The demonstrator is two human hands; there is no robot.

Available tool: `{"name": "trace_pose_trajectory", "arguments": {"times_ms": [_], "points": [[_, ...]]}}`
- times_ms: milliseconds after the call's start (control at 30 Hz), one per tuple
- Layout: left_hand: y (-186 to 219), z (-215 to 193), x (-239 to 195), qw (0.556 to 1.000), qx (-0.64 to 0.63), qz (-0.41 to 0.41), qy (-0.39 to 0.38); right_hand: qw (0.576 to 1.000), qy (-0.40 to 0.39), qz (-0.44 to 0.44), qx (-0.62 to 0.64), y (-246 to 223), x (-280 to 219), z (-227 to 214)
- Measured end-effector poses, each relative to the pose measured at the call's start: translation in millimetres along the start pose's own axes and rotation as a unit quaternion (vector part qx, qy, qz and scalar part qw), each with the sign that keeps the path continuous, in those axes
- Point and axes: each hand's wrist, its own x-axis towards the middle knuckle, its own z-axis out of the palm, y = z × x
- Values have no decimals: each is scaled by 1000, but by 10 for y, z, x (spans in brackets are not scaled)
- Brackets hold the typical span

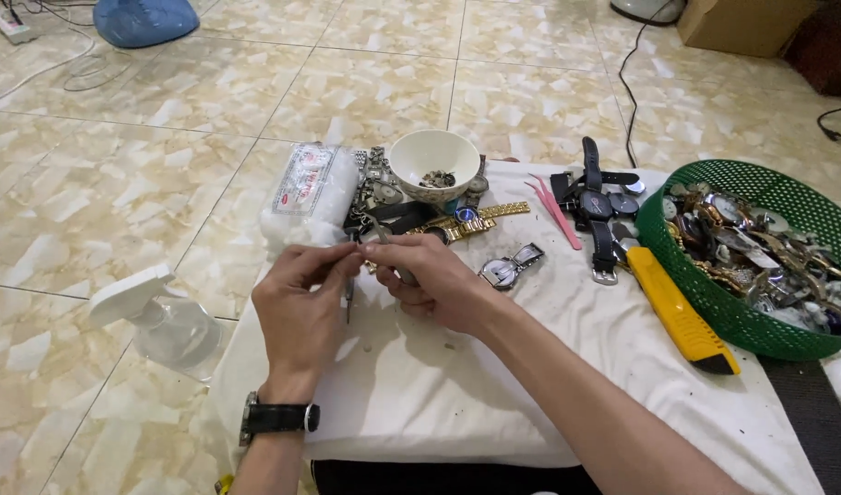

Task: The person uses tweezers to manipulate small components on a watch band. They then pick up a screwdriver and use it to work on the back of a silver wristwatch. The person also sprays a liquid from a bottle onto the screwdriver before continuing to work on the watch.

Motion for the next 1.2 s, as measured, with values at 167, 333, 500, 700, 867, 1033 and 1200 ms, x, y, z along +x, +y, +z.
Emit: {"name": "trace_pose_trajectory", "arguments": {"times_ms": [167,333,500,700,867,1033,1200], "points": [[-59,-51,66,997,-54,-42,33,998,17,-16,-51,-76,-28,87],[-138,-64,75,991,-98,-86,25,997,10,-10,-78,-85,-60,106],[-143,-97,62,991,-88,-95,20,997,18,-16,-75,-68,-26,83],[-178,-98,142,979,-94,-177,16,990,45,-17,-129,-83,17,63],[-169,-117,162,974,-111,-197,32,977,50,-36,-203,-93,55,66],[-135,-183,131,948,-242,-194,74,973,68,-35,-220,-151,39,125],[-178,-223,110,932,-279,-219,75,952,67,-56,-292,-240,41,233]]}}
